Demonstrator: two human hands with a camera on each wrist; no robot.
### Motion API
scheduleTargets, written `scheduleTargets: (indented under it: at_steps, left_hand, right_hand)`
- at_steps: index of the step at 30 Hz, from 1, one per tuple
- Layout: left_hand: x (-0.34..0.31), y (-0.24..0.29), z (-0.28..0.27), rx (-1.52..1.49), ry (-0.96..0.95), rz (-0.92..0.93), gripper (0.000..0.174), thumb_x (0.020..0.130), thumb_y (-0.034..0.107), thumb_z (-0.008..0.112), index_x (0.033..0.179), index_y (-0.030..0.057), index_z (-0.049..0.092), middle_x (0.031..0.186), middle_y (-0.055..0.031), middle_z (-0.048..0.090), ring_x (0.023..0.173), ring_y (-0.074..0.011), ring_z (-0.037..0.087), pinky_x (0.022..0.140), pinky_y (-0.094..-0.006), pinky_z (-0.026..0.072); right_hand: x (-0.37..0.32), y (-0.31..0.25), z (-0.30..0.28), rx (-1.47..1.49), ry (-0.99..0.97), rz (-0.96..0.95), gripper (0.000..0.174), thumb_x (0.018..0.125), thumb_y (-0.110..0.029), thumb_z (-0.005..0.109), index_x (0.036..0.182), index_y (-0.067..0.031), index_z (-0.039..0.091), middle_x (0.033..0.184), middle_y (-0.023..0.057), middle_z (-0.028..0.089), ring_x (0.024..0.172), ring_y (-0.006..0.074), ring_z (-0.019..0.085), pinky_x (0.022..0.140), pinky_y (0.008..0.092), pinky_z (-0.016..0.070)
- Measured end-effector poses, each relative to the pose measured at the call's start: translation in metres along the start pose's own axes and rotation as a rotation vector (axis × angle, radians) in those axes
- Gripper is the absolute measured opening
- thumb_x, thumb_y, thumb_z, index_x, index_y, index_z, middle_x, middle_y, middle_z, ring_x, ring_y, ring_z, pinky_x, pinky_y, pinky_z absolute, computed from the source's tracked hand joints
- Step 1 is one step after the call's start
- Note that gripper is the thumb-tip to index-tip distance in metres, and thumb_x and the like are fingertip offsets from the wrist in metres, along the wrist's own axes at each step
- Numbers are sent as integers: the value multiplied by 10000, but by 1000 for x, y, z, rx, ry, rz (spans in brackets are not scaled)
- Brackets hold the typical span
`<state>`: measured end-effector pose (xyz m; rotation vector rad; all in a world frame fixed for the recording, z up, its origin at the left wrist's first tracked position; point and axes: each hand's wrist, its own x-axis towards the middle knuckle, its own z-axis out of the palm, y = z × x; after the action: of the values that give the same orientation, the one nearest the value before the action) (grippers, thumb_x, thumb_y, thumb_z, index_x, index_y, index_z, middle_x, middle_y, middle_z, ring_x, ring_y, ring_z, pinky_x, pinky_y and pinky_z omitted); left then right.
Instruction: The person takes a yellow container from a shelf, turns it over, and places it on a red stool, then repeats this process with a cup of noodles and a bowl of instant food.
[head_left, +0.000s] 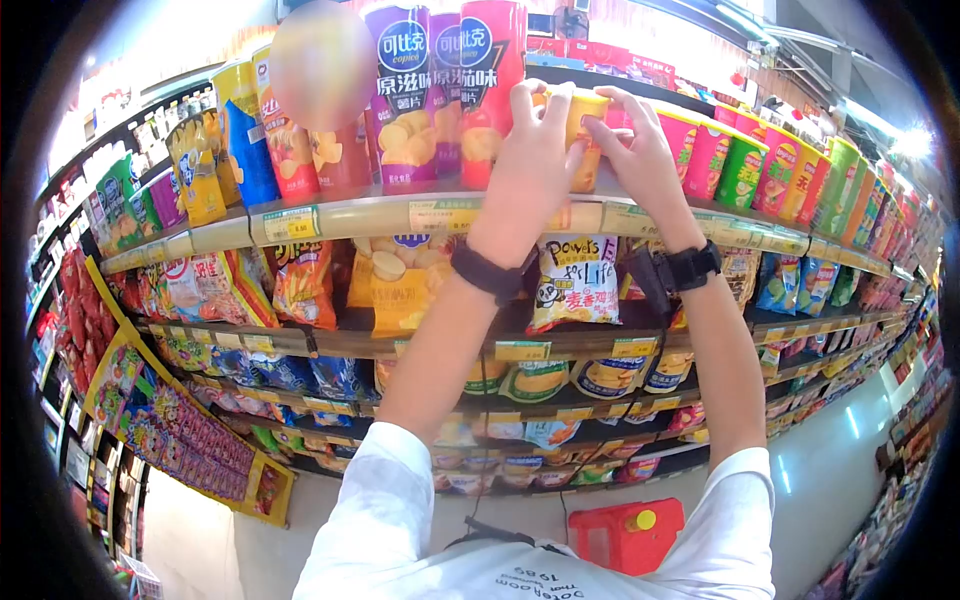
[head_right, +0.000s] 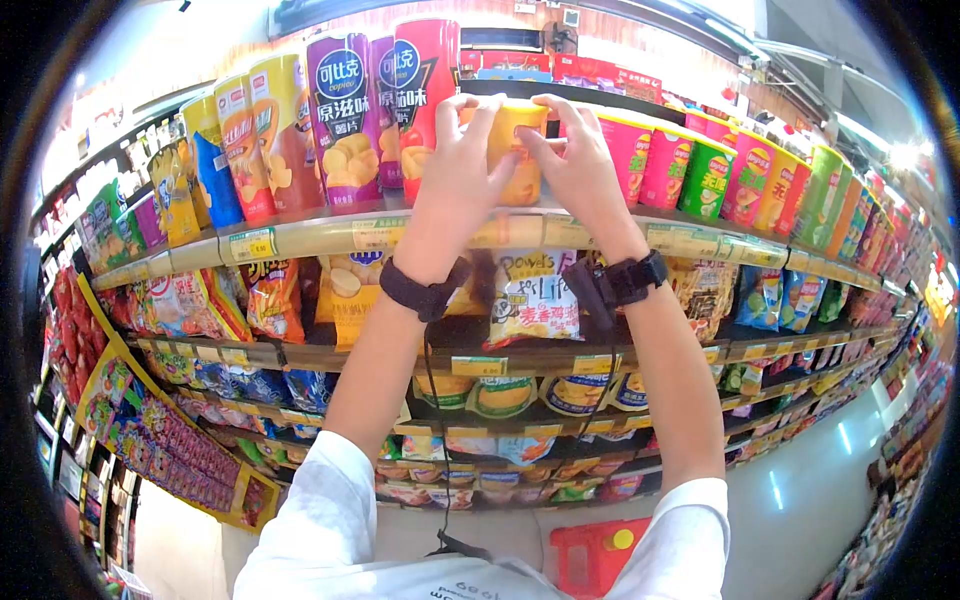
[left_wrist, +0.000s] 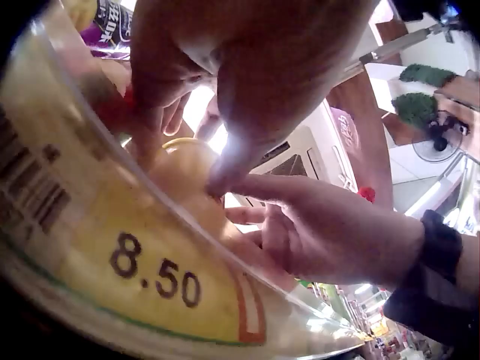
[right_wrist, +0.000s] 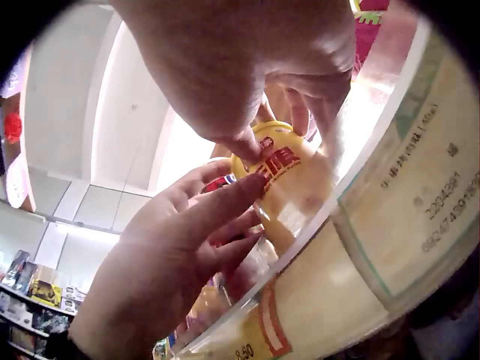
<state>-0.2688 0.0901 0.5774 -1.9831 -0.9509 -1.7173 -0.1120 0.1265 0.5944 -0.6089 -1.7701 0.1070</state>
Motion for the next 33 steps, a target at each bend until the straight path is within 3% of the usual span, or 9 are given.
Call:
scheduleTargets:
  at_steps: [3,6,7,11,17,20,22,27,33]
  left_hand:
    - [-3,2,7,133,115,136,553,851,165,706,1354,55,505,1351,-225,419,1207,-383,528,937,-432,514]
    - [-11,16,2,176,90,92,525,862,129,674,1353,45,507,1340,-224,425,1246,-377,490,977,-432,494]
    - [-15,21,0,145,124,115,520,851,95,661,1346,47,508,1318,-221,438,1214,-368,507,947,-427,504]
    - [-50,50,15,-79,162,145,481,835,8,616,1305,42,523,1244,-202,473,1101,-323,545,862,-385,531]
    - [-137,84,86,-540,108,26,419,844,-81,565,1252,1,512,1172,-179,475,963,-255,558,735,-313,546]
    - [-186,108,130,-734,6,-70,419,839,-104,573,1238,6,507,1165,-179,477,927,-235,569,710,-302,540]
    - [-215,127,152,-747,-180,-129,354,880,-89,531,1220,-1,490,1172,-142,463,983,-207,555,791,-293,527]
    - [-312,165,223,-873,-509,-261,365,901,-55,566,1247,10,467,1193,-159,464,976,-211,558,773,-295,518]
    - [-435,202,281,-947,-822,-347,411,872,-8,588,1264,1,465,1133,-190,501,959,-311,560,847,-384,498]
  right_hand:
    - [-3,-1,-1,45,-23,9,525,919,-291,695,1335,-28,511,1281,204,505,1130,278,620,852,325,571]
    - [-11,4,-2,-60,67,-121,577,931,-296,682,1366,8,457,1304,224,488,1113,296,621,865,335,568]
    - [-16,2,-10,-152,76,-207,615,935,-295,675,1386,33,416,1322,237,475,1088,305,621,878,341,562]
    - [-71,-16,-53,-111,96,-83,551,944,-264,652,1365,20,438,1235,187,503,1065,251,618,885,332,536]
    - [-204,-37,-149,346,20,496,438,1006,-198,547,1395,-25,445,1207,93,553,1066,179,602,893,292,509]
    - [-275,-45,-205,280,75,677,386,1027,-193,482,1368,-11,490,1192,96,589,1057,174,602,897,317,512]
    - [-324,-46,-233,219,120,793,344,1029,-186,491,1315,0,538,1126,86,626,1036,168,609,889,311,508]
    - [-456,-38,-266,-14,261,1101,284,1037,-186,495,1229,-5,598,1064,72,651,992,152,620,876,303,505]
    - [-585,-18,-264,-45,573,1371,282,1038,-193,491,1193,11,610,1042,70,663,966,150,622,861,295,504]
